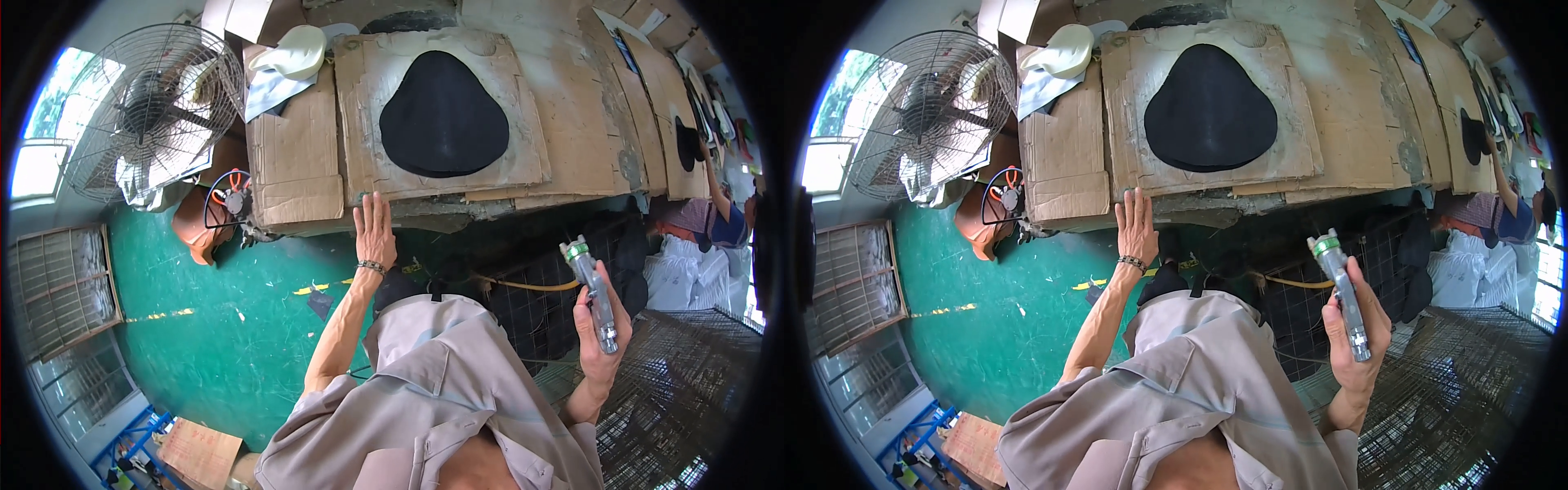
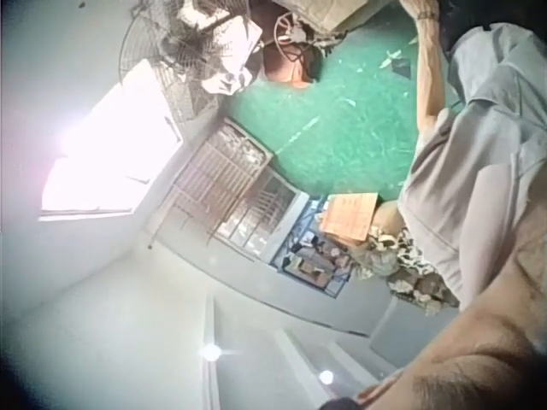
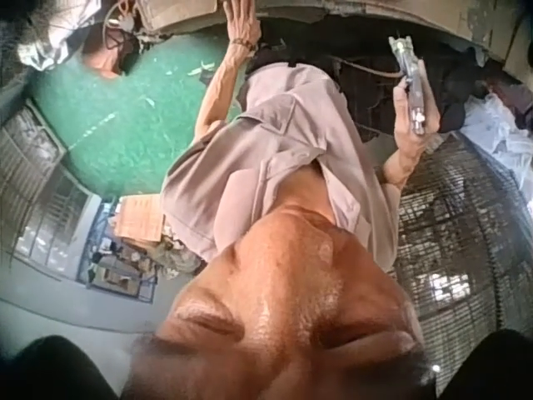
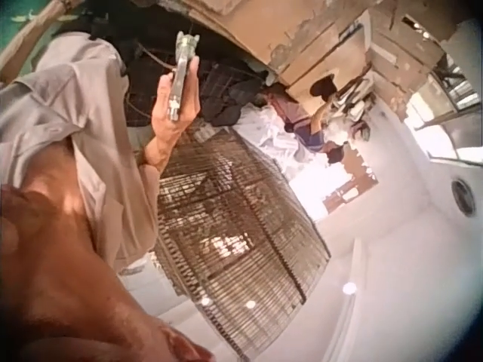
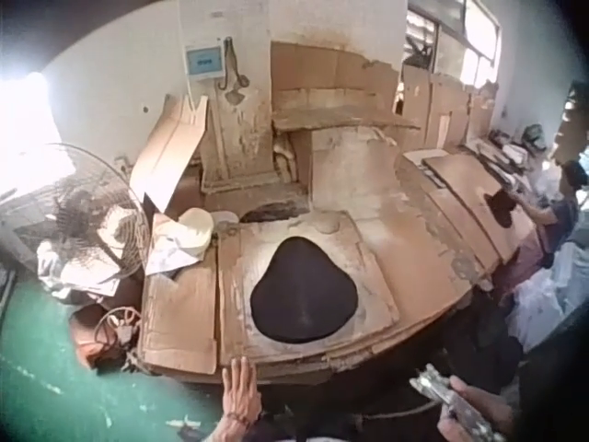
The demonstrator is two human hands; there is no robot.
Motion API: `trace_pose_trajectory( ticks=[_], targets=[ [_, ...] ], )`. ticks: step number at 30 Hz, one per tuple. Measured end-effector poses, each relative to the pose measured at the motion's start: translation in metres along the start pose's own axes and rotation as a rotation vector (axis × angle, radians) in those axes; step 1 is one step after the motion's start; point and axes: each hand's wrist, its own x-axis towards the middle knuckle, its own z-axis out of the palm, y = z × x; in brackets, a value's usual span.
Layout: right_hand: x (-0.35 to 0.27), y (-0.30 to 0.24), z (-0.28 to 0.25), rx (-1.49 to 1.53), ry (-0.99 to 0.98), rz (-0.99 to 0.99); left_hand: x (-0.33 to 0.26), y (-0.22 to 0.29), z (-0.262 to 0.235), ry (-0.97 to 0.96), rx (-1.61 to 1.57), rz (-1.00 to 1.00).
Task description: The recorder uses a spray gun to apply adhesive to black material components and organizes them on a rack and the floor.
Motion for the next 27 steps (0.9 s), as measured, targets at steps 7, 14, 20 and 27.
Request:
trace_pose_trajectory(
  ticks=[7,14,20,27],
  targets=[
    [0.008,-0.007,-0.01,-0.053,-0.22,0.051,-0.034,-0.028,0.07,-0.163,-0.327,-0.137],
    [0.004,0.001,-0.019,-0.028,-0.266,0.119,-0.11,-0.077,0.161,-0.697,-0.312,-0.395],
    [0.026,-0.011,0.011,0.105,-0.208,-0.01,-0.179,-0.121,0.222,-1.047,-0.457,-0.76],
    [0.036,0.006,0.016,-0.019,0.036,-0.063,-0.171,-0.112,0.224,-0.676,-0.906,-0.999]
  ],
)
